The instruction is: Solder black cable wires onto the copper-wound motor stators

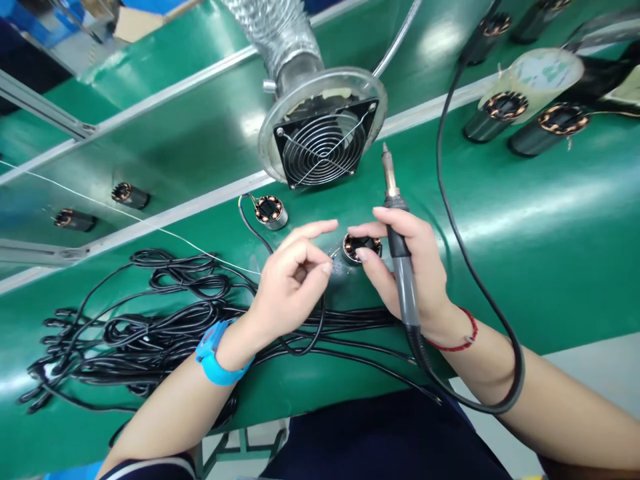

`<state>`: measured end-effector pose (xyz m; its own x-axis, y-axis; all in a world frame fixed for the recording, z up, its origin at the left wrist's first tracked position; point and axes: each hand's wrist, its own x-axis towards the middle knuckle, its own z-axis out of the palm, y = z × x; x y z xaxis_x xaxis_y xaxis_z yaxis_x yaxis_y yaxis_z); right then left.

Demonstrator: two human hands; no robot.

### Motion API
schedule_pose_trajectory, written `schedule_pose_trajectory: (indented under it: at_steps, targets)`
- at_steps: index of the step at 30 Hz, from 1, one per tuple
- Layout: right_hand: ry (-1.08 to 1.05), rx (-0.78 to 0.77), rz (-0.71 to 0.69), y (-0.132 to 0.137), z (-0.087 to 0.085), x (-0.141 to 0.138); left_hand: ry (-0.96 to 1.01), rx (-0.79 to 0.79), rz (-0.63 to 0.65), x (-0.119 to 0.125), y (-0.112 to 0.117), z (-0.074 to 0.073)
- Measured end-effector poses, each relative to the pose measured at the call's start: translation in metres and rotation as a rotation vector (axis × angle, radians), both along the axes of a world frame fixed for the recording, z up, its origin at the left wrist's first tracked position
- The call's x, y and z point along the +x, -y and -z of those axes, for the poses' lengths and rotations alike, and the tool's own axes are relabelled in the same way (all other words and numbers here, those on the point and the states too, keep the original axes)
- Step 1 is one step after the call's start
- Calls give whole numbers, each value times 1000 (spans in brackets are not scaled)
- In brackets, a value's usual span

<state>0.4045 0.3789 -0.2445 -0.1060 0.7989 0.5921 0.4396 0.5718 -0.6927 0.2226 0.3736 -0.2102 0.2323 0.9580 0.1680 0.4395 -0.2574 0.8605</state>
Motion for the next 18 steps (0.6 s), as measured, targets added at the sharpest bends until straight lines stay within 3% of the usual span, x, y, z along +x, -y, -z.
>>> schedule_pose_trajectory:
  at_steps: [6,11,14,18]
  targets:
    - [-159,20,-29,5,-3,-4,-105,220,190,2,5,-5]
    - [-170,-1,-12,4,-7,-4,-185,364,297,4,4,-6]
    - [-205,-48,-8,1,-7,0,-184,337,229,1,3,-6]
    - [-156,-122,21,-4,-2,6,-193,109,-42,-4,-2,-7]
